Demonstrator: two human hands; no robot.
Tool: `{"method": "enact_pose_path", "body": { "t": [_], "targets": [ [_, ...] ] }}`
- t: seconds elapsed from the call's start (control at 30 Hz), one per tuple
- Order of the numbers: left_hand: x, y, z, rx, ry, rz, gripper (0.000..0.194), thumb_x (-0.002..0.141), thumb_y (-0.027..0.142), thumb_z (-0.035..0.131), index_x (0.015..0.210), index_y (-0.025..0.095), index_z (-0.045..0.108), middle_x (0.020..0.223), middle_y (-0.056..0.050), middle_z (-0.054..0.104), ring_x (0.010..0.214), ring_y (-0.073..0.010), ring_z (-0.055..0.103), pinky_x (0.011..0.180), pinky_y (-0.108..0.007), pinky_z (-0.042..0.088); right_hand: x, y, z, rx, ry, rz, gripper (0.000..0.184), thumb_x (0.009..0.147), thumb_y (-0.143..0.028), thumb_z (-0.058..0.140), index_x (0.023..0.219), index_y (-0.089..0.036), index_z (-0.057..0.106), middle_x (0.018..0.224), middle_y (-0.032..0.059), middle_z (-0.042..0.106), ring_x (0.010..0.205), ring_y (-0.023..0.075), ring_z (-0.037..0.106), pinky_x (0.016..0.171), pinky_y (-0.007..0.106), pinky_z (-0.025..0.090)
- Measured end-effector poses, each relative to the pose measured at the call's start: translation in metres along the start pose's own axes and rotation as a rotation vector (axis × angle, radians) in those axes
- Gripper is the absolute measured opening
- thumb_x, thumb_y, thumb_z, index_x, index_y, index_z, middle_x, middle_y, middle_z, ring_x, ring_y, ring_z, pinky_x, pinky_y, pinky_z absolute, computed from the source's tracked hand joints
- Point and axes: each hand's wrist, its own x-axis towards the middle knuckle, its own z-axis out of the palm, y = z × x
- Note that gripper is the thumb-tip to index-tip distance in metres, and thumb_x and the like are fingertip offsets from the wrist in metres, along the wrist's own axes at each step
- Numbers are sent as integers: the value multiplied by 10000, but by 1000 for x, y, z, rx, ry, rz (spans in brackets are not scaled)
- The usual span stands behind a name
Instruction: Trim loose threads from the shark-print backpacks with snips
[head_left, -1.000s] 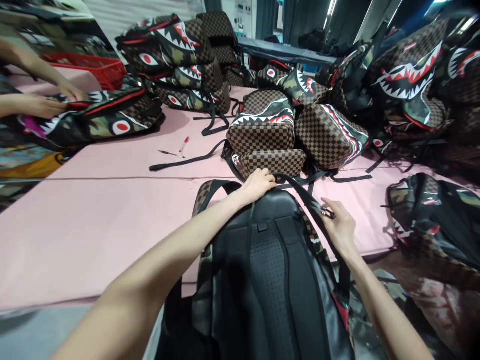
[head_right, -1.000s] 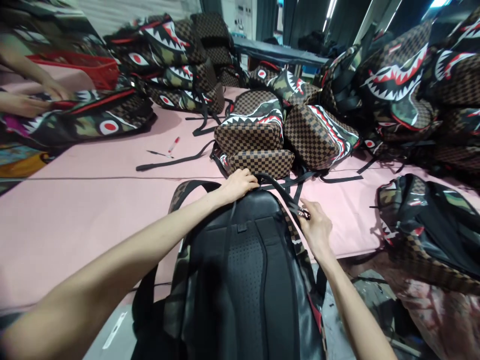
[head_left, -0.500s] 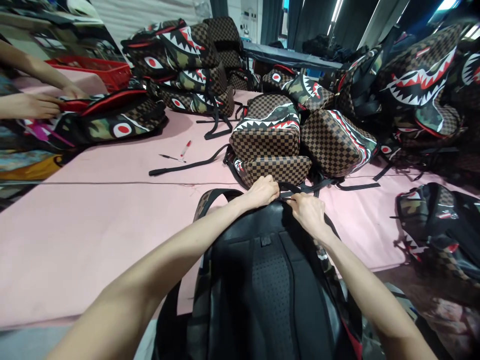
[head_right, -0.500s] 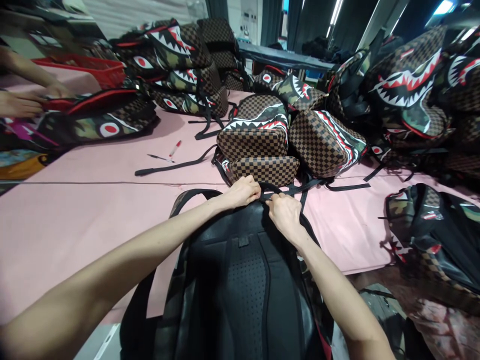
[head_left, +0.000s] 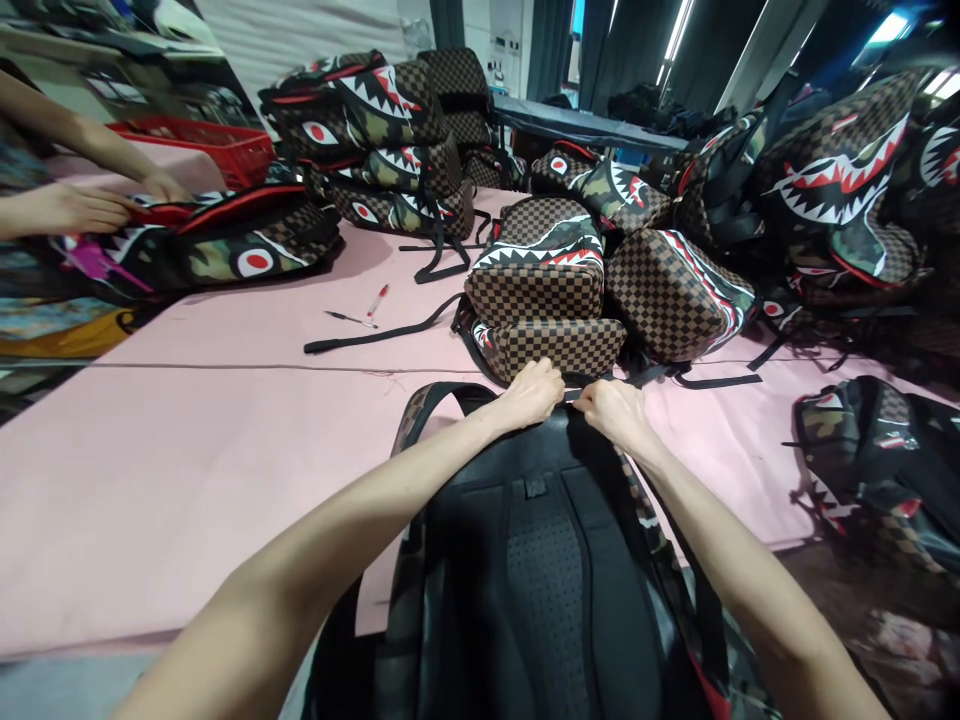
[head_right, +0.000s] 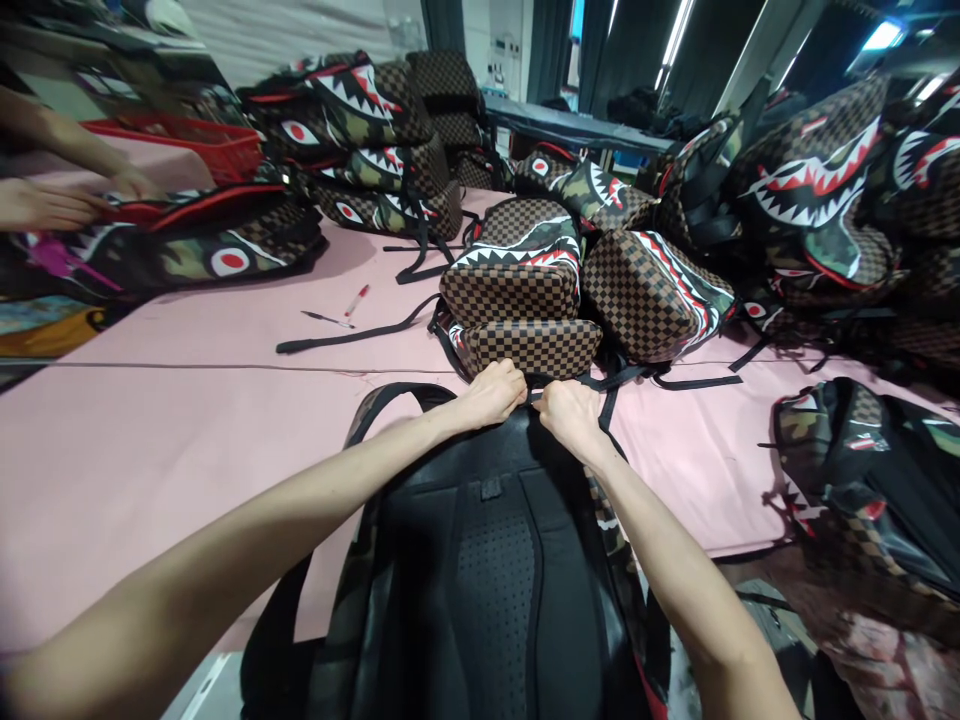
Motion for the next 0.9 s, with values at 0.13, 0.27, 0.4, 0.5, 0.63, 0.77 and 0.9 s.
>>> {"method": "enact_pose_path", "body": {
  "t": [0.13,0.27,0.4,0.5,0.63,0.77,0.9],
  "targets": [
    [-1,0,4,12,7,-5,215,859,169,403,791,116,599,824,-110,574,854,-228,451,705,-347,349,2,0,2,5,-5,10,282,838,-384,480,844,-208,700,839,94,700,822,228,641,613,257,387],
    [2,2,4,-3,24,-17,206,842,155,411,790,108,604,824,-115,591,856,-233,471,710,-350,363,4,0,2,15,-24,16,266,824,-358,487,843,-202,702,828,96,700,814,224,642,609,255,378],
    [2,0,-10,-218,31,-171,260,855,193,393,770,124,629,826,-91,632,852,-212,519,744,-322,389,2,6,2,38,-1,25,290,837,-356,457,836,-202,702,834,94,701,803,215,640,600,254,364],
    [-21,-6,-30,-492,-62,-276,471,923,279,248,711,147,647,748,-41,652,736,-160,571,723,-273,415,-2,15,3,92,7,56,320,846,-427,438,884,-239,694,864,68,704,819,218,636,594,258,357],
    [-76,-25,-54,-202,-153,-104,326,887,317,398,764,158,655,842,-61,660,914,-208,575,844,-323,396,-7,22,7,100,-4,54,300,840,-431,447,932,-264,679,892,53,706,837,223,634,606,267,359],
    [-102,-61,-72,198,-92,-39,248,845,176,459,1049,238,586,1250,-74,519,1227,-270,365,981,-467,268,-8,23,12,79,-2,47,289,836,-430,458,956,-272,668,869,46,708,823,226,637,602,267,362],
    [-87,-94,-73,52,-204,-391,337,769,164,521,1096,239,557,1049,-65,622,946,-220,562,793,-328,404,-7,23,15,57,16,39,298,845,-433,442,949,-263,664,834,49,708,813,241,641,567,269,349]
  ]
}}
